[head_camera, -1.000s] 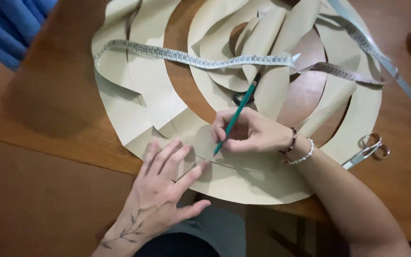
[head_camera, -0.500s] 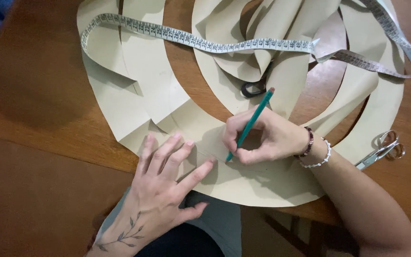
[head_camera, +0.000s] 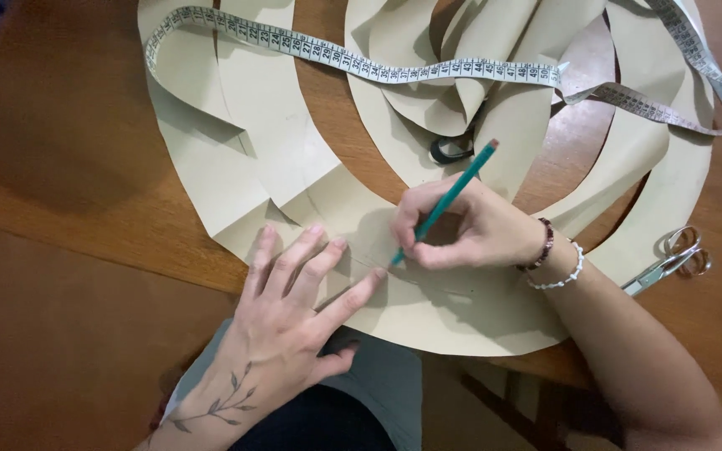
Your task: Measuring the length of a spiral-cut paper pattern using a flexible measuring tape and marking points with a pencil
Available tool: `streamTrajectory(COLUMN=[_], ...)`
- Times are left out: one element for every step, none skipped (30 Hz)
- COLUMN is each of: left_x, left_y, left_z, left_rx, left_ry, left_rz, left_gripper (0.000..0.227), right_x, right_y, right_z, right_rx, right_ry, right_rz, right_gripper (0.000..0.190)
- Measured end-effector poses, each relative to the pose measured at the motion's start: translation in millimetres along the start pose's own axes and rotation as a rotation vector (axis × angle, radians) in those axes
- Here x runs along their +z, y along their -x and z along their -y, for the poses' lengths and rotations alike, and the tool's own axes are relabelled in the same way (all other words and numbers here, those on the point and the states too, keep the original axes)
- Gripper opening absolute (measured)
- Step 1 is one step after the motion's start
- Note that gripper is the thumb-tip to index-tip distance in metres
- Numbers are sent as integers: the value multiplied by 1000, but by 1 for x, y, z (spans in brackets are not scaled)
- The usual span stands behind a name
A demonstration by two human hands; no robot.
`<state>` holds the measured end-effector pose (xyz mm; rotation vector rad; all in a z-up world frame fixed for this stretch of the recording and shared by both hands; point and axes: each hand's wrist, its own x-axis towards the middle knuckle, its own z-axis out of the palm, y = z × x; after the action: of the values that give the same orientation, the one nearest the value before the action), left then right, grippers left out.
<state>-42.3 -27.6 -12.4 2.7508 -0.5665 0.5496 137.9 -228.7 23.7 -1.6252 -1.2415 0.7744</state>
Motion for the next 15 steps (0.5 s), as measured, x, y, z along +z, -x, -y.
streamTrajectory(left_x=[0, -1, -2, -2, -2, -2, -1, -2, -3, -4, -4, -4, -5, -5, -5], left_y=[0, 0, 0, 0, 0, 1, 1, 1, 1, 1, 1, 2, 2, 3, 3], left_z=[1, 1, 1, 1, 1, 1, 1, 2, 2, 1, 1, 1, 1, 2, 3], left_rx=[6, 5, 7, 9, 6, 7, 7, 6, 6, 4, 1, 4, 7, 5, -7], left_ry=[-5, -4, -4, -2, -1, -4, -7, -8, -9, -9, -7, -19, -32, -33, -3], left_rz=[14, 13, 8, 4, 2, -2, -6, -10, 3, 18, 17, 36, 56, 52, 61], left_gripper=[101, 101, 101, 101, 101, 105, 109, 109, 105, 101, 101, 107, 113, 113, 114], right_x=[1, 1, 0, 0, 1, 2, 3, 4, 5, 6, 5, 5, 4, 6, 8], right_y=[-1, -2, -3, -3, -4, -5, -6, -7, -7, -6, -7, -9, -10, -14, -19], right_z=[-1, 0, 1, 2, 2, 2, 2, 1, 0, -1, 0, 2, 4, 9, 14], right_rx=[13, 14, 21, 30, 32, 25, 18, 18, 12, 8, 10, 34, 58, 57, 71], right_ry=[-15, -14, -23, -32, -32, -33, -34, -31, -42, -55, -55, -16, 23, 26, -78], right_rz=[-24, -22, -19, -15, -12, -24, -36, -34, -51, -66, -63, -53, -42, -38, -100], right_gripper=[5, 5, 4, 4, 4, 4, 5, 5, 5, 5, 5, 4, 6, 6, 7])
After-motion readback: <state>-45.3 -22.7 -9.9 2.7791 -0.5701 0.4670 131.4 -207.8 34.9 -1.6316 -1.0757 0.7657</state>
